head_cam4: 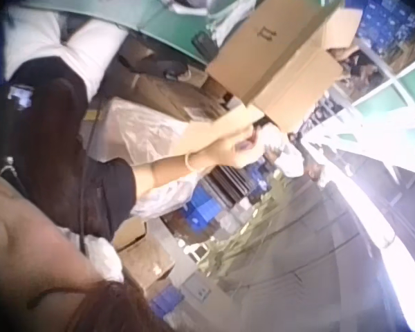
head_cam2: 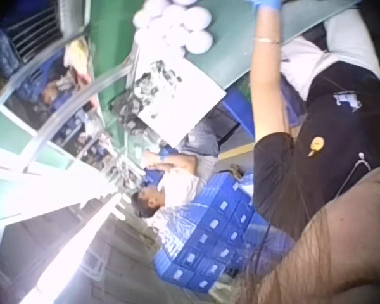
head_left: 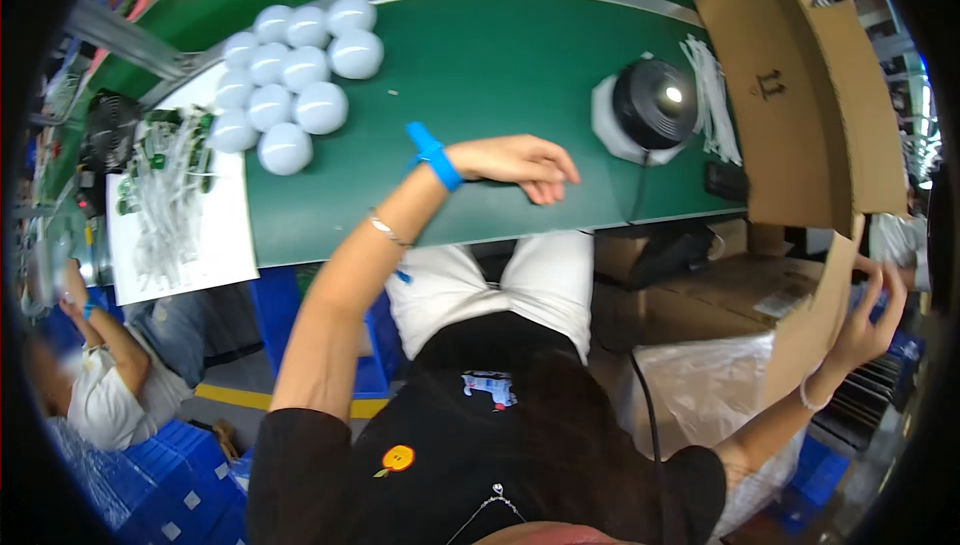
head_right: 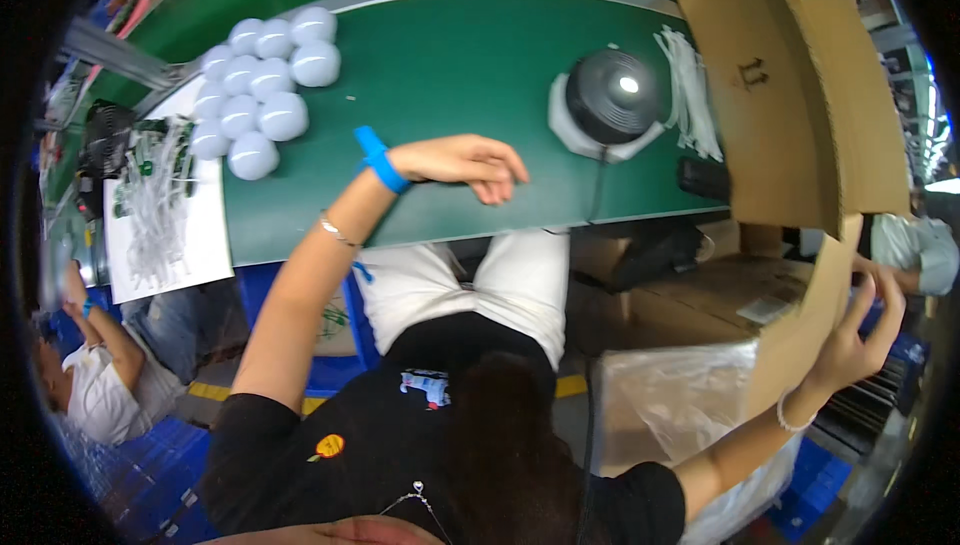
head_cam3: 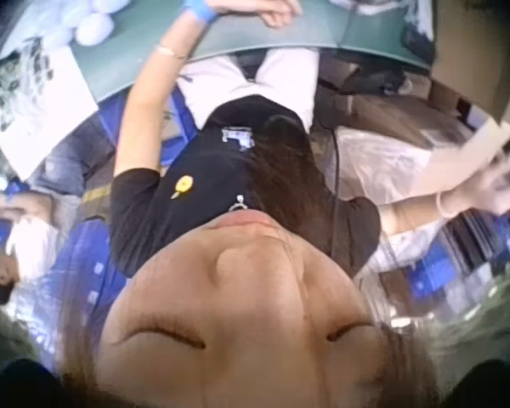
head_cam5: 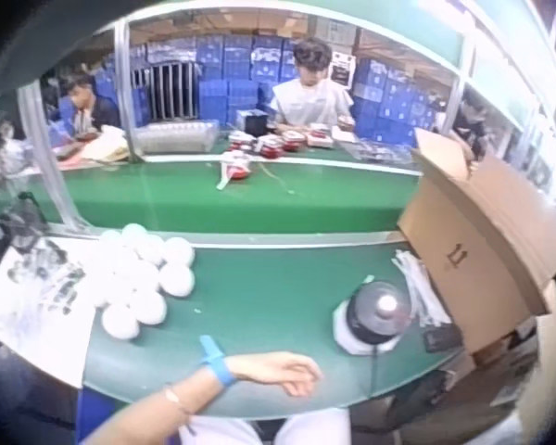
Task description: Assembling components and testing finished LED light bulbs on a production line.
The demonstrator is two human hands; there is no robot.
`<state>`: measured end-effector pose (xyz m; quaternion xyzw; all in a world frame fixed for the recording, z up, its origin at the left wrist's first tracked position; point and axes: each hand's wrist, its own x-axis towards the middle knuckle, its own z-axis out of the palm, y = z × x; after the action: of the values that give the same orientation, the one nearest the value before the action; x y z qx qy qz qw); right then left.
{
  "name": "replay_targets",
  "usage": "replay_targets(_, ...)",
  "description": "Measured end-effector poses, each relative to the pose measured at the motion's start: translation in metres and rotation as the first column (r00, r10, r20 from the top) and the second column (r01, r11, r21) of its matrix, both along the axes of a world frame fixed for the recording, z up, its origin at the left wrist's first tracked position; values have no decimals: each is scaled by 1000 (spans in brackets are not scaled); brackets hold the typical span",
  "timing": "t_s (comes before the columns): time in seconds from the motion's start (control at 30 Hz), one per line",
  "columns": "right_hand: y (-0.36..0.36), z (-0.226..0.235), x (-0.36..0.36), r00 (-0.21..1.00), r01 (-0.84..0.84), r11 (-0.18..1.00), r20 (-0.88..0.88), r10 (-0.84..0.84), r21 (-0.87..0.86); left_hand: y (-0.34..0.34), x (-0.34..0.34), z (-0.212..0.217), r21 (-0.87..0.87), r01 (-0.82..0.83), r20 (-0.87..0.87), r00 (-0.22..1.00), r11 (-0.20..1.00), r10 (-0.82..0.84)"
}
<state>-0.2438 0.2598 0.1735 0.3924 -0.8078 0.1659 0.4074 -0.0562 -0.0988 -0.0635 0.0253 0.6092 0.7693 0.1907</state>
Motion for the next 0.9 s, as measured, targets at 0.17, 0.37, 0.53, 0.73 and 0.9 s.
replay_targets(0.17,379,-75,-126,758,552,834,401,-513,24,-6,1,9,12,6,30,1000,1000,-6)
replay_targets(0.37,289,-171,-117,564,401,895,717,-409,196,0,8,14,2,-54,70,996,999,53)
replay_targets(0.53,275,-183,-125,242,334,895,891,-384,295,-1,11,11,50,-103,44,994,993,101)
replay_targets(0.73,358,-156,-45,-236,552,736,920,-314,393,-3,8,25,-63,-131,78,988,989,136)
replay_targets(0.9,417,-169,-6,-179,527,666,835,-521,528,-7,8,18,-87,-149,86,984,985,157)
